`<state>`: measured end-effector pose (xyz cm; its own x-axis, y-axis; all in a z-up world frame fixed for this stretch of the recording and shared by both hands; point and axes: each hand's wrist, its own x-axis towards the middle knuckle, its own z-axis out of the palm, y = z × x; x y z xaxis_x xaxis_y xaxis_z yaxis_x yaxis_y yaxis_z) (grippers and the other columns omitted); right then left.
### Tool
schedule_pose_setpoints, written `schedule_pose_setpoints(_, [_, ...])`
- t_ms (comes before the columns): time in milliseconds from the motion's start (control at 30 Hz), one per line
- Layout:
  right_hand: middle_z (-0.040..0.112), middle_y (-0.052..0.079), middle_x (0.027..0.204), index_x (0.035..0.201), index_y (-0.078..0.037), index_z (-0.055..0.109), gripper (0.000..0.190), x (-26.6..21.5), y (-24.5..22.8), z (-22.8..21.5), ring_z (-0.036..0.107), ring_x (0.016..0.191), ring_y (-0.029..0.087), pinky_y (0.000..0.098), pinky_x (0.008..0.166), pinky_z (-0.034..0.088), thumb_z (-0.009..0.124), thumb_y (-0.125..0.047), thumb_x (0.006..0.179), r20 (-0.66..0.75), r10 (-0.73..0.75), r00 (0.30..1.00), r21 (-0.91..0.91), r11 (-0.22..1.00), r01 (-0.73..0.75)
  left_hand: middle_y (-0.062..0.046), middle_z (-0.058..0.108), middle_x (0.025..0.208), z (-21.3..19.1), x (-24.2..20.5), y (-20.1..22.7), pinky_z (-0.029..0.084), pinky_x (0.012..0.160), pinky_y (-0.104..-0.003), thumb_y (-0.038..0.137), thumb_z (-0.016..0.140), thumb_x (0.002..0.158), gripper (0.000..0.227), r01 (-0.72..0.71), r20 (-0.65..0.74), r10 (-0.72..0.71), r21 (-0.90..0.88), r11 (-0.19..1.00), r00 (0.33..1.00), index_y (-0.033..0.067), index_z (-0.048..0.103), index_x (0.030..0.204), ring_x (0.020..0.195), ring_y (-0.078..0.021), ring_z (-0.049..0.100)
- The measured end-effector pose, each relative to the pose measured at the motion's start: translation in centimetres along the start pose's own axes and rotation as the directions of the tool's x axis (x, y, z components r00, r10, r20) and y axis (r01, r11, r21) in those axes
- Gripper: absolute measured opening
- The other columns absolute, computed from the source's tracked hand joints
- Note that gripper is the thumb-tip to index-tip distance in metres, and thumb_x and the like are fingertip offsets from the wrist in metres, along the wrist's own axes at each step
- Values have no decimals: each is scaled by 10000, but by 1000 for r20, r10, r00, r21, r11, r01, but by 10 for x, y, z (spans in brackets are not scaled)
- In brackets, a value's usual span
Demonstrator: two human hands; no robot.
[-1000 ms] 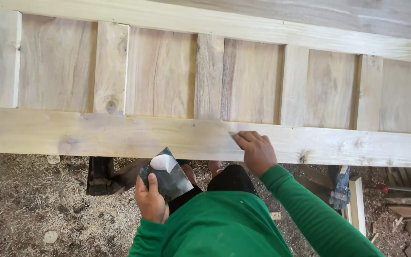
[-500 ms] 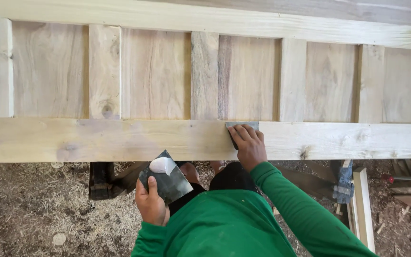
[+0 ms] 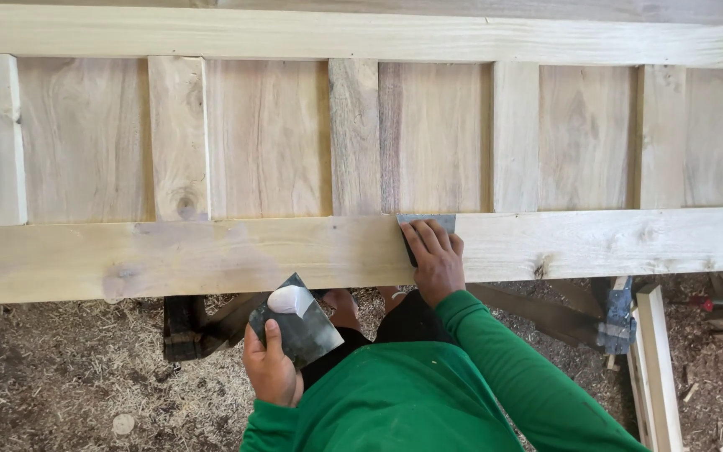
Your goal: The person applies wood filler from a black palette onto holes and defects in a wooden door panel using a small spreader, then sands the filled areas with a sanding block, working along the panel rails.
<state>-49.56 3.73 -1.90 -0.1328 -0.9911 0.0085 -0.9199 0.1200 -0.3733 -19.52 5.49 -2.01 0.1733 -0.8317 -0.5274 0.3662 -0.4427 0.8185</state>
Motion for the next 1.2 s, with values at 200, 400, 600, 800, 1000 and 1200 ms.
schedule_pose_setpoints(200, [589, 66, 1402, 1408, -102, 582, 662, -5, -1, -3, 498, 1350, 256, 466, 1045, 364, 606, 21, 758, 25, -24, 999, -22, 999, 25, -75, 672, 1198, 3, 0, 2, 546, 925, -325, 185, 539, 1066, 301, 22, -17, -22, 12, 1000, 1000, -1, 583, 1299, 1049, -156, 641])
schedule_pose_setpoints(400, [626, 88, 1338, 1339, -95, 626, 618, -17, 3, -39, 562, 1247, 277, 478, 981, 411, 584, 27, 734, 232, -11, 973, -2, 1000, 12, -77, 675, 1186, 17, 1, 17, 561, 906, -338, 179, 534, 1070, 291, 19, -10, -19, -27, 999, 1000, 0, 576, 1296, 1041, -168, 648])
schedule_pose_setpoints(600, [662, 90, 1283, 1314, -111, 662, 557, 13, 19, -31, 603, 1188, 329, 487, 917, 484, 545, 44, 792, 75, 231, 970, 65, 970, -236, -87, 668, 1221, 5, 8, -8, 559, 931, -354, 161, 526, 1072, 300, -1, 2, 2, -33, 999, 1000, -3, 567, 1319, 1068, -182, 653])
schedule_pose_setpoints(800, [687, 53, 1236, 1203, -158, 704, 491, 15, -14, -52, 634, 1126, 314, 525, 859, 487, 603, -8, 747, 343, 6, 939, 13, 1000, -12, -102, 660, 1245, 40, 5, 5, 558, 955, -389, 168, 510, 1085, 312, 41, 78, -32, -120, 992, 996, 7, 554, 1349, 1096, -215, 657])
schedule_pose_setpoints(1000, [627, 111, 1385, 1360, -131, 646, 579, -29, -72, -131, 608, 1309, 329, 462, 1096, 489, 590, 36, 809, -3, -395, 919, 534, 776, 336, -80, 664, 1266, 94, -13, 44, 563, 957, -426, 201, 483, 1041, 342, 261, 134, -231, -288, 922, 964, 100, 534, 1364, 1114, -240, 667])
schedule_pose_setpoints(1200, [619, 65, 1373, 1301, -151, 670, 502, -37, -36, -129, 580, 1324, 305, 504, 1140, 436, 651, -44, 811, -135, -635, 761, 375, 678, 632, -95, 668, 1257, 117, -40, 81, 559, 959, -429, 182, 502, 1043, 334, 386, 334, -271, -352, 853, 903, 78, 542, 1358, 1111, -247, 665])
